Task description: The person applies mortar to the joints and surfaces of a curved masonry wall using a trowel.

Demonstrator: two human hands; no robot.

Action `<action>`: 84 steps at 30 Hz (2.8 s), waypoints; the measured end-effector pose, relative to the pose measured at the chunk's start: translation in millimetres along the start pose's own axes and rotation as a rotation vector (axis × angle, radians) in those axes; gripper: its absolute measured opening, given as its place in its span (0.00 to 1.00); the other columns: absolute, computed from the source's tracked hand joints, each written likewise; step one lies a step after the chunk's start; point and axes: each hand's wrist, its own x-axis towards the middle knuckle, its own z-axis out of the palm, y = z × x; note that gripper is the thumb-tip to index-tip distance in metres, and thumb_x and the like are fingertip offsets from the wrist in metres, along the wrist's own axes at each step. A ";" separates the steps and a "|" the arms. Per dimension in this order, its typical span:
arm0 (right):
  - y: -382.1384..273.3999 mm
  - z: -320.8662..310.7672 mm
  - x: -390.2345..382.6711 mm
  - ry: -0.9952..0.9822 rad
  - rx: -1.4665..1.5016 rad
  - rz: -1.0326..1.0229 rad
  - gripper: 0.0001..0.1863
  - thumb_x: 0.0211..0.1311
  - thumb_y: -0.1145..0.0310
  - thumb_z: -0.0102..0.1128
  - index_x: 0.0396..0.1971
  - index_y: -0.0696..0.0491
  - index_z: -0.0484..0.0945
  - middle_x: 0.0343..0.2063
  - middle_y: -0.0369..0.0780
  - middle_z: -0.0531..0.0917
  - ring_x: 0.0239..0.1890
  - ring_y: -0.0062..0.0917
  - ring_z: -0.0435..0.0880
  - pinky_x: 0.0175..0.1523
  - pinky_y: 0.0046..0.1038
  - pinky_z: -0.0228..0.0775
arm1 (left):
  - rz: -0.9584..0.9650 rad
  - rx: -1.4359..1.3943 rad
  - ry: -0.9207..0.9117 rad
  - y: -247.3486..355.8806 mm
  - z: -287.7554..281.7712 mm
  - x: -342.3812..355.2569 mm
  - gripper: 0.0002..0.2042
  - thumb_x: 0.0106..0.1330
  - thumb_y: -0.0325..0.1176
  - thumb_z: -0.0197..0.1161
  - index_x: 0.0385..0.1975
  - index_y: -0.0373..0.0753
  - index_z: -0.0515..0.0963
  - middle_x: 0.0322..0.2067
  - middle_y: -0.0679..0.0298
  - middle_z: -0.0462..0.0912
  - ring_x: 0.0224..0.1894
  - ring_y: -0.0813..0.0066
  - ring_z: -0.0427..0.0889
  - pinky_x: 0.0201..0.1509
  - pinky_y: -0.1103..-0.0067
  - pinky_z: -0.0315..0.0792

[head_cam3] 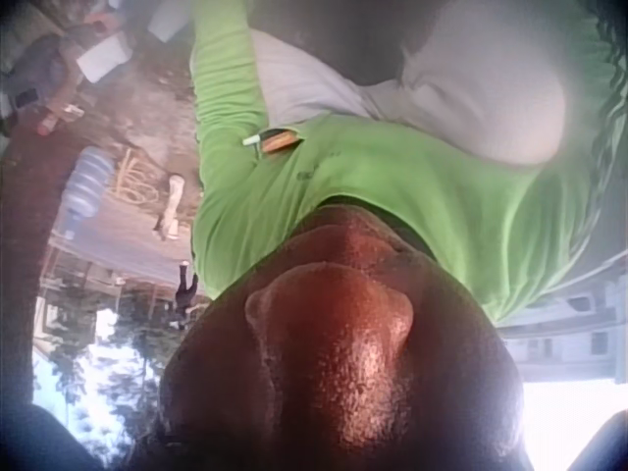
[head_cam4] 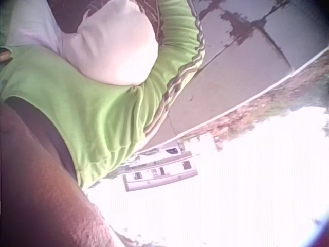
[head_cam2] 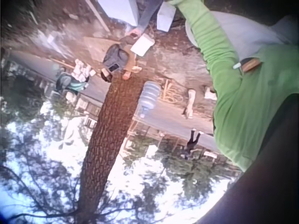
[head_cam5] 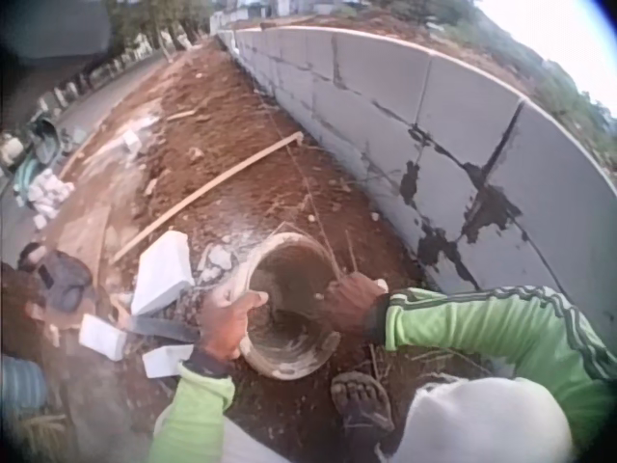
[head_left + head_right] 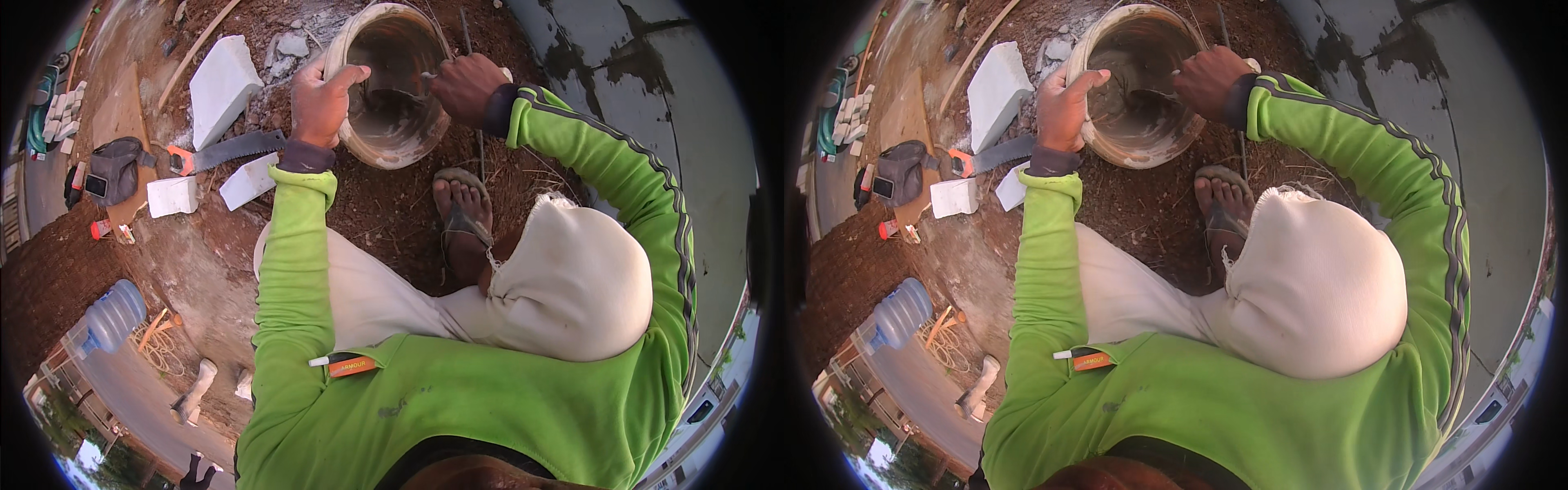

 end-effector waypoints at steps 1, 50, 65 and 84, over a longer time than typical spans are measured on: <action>0.6 -4.1 -1.1 -0.105 0.058 0.012 0.07 0.60 0.64 0.61 0.35 0.48 0.85 0.31 0.44 0.87 0.35 0.37 0.88 0.39 0.38 0.79 | 0.011 -0.025 0.011 -1.5 -0.3 2.5 0.14 0.63 0.24 0.66 0.49 0.31 0.82 0.38 0.67 0.85 0.39 0.82 0.81 0.46 0.81 0.74; 219.1 21.4 -113.3 0.708 1.690 0.963 0.23 0.72 0.47 0.56 0.39 0.55 0.75 0.20 0.37 0.75 0.11 0.23 0.72 0.16 0.28 0.66 | -0.016 -0.122 0.162 13.1 -15.8 -8.9 0.21 0.62 0.26 0.65 0.56 0.29 0.78 0.45 0.63 0.84 0.45 0.78 0.80 0.54 0.81 0.71; 234.0 -14.8 -76.2 0.710 1.311 0.970 0.21 0.69 0.55 0.61 0.46 0.59 0.75 0.21 0.39 0.77 0.14 0.23 0.76 0.18 0.29 0.70 | -0.009 -0.151 0.183 5.3 -24.9 -5.1 0.23 0.61 0.25 0.63 0.59 0.27 0.76 0.48 0.62 0.83 0.47 0.77 0.79 0.56 0.80 0.70; 127.6 23.4 -190.9 1.113 0.878 0.926 0.19 0.79 0.53 0.48 0.35 0.55 0.71 0.21 0.33 0.72 0.20 0.16 0.72 0.25 0.23 0.65 | -0.044 -0.074 0.193 0.3 -38.5 0.5 0.22 0.61 0.26 0.60 0.57 0.27 0.77 0.51 0.59 0.82 0.51 0.70 0.80 0.60 0.76 0.70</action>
